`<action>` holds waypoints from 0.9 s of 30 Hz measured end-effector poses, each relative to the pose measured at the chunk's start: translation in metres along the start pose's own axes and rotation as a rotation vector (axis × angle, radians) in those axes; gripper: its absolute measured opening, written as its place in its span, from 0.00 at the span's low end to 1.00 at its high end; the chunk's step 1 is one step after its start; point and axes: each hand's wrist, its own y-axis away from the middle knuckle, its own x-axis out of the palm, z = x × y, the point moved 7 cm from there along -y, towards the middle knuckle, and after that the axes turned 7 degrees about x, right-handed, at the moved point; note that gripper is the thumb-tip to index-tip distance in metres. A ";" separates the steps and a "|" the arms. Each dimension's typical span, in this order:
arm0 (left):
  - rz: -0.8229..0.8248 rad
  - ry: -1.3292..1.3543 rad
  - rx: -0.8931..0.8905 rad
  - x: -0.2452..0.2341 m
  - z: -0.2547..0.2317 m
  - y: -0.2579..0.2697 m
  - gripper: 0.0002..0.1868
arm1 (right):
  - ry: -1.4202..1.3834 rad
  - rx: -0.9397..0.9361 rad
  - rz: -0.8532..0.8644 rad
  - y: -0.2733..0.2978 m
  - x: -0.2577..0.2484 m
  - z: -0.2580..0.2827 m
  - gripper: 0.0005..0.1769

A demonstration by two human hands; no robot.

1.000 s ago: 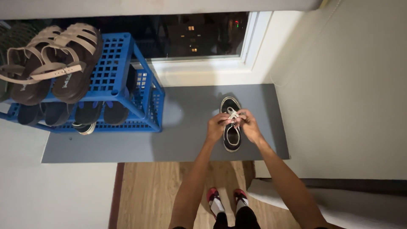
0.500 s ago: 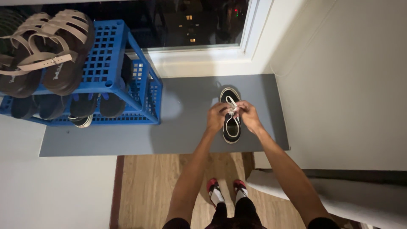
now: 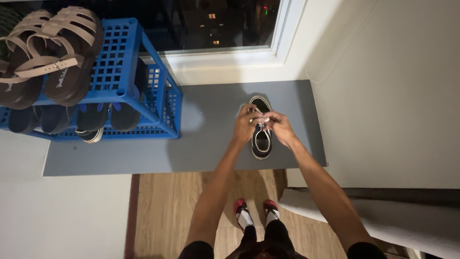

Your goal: Tie the laces on a pair of sneakers and organize multiple pairs of shoes on a blue plastic rack.

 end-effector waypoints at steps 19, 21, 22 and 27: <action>0.140 -0.030 0.021 0.003 -0.007 -0.001 0.08 | 0.041 0.061 0.093 0.016 0.014 0.016 0.15; 0.155 -0.018 -0.071 0.005 -0.003 0.001 0.07 | 0.042 0.097 0.075 0.016 0.012 0.013 0.16; 0.155 -0.019 -0.072 0.005 -0.001 0.002 0.07 | 0.041 0.098 0.076 0.015 0.011 0.011 0.16; 0.278 -0.027 -0.180 0.007 -0.013 0.001 0.07 | 0.018 0.112 0.103 0.021 0.014 0.017 0.14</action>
